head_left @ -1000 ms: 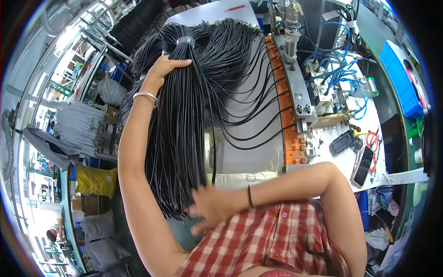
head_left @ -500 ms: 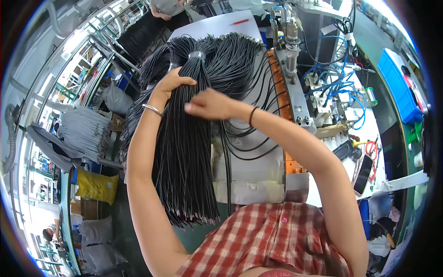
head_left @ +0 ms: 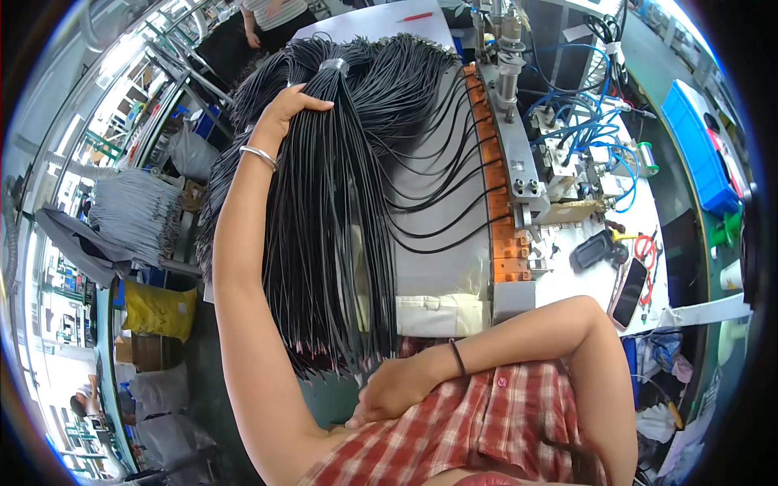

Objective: The person arranges a bundle of cables on a workbench, aligns wire ends into a machine fixture by hand, trims the wires using scissors, and inserts more wire leads into the fixture.

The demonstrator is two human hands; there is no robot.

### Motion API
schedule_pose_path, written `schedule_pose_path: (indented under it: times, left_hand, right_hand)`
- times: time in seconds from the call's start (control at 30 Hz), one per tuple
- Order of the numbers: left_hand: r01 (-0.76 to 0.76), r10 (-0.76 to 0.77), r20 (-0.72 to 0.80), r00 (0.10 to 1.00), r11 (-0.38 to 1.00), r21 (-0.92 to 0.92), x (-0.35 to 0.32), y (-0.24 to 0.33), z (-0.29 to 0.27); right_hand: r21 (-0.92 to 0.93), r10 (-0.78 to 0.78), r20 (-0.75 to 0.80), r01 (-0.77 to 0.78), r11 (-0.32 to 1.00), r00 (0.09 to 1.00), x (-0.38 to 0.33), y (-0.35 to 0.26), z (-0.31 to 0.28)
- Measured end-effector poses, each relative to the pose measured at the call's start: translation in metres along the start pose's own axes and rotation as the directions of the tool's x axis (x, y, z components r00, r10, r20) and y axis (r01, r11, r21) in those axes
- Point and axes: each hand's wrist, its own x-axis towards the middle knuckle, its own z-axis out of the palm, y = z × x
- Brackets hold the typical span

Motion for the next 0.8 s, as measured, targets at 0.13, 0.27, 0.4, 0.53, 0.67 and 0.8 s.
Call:
schedule_pose_path:
  times: [0.13, 0.27, 0.4, 0.53, 0.67, 0.8]
  left_hand:
    - [-0.166, 0.181, -0.095, 0.979, 0.975, 0.146, 0.0, -0.009, 0.005]
    - [-0.291, 0.398, -0.218, 0.891, 0.869, 0.4, 0.003, -0.014, 0.009]
    - [-0.248, 0.335, -0.184, 0.924, 0.892, 0.379, 0.01, -0.01, 0.009]
    - [-0.311, 0.417, -0.21, 0.884, 0.862, 0.401, 0.018, -0.013, 0.009]
    - [-0.338, 0.566, -0.265, 0.78, 0.739, 0.583, 0.011, -0.007, 0.008]
    - [-0.356, 0.803, -0.057, 0.594, 0.326, 0.876, -0.024, 0.005, 0.05]
  right_hand:
    - [0.469, 0.329, -0.315, -0.155, 0.87, 0.89, -0.022, 0.016, -0.021]
    - [0.65, 0.651, -0.609, -0.185, 0.737, 0.454, -0.052, 0.074, -0.042]
    - [0.854, 0.761, -0.512, 0.331, 0.402, 0.398, -0.003, 0.111, -0.063]
    - [0.796, 0.746, -0.59, 0.376, 0.474, 0.309, 0.021, 0.131, -0.132]
    - [0.695, 0.658, -0.707, 0.428, 0.578, 0.258, 0.031, 0.135, -0.14]
    - [0.67, 0.653, -0.728, 0.414, 0.616, 0.208, 0.004, 0.111, -0.106]
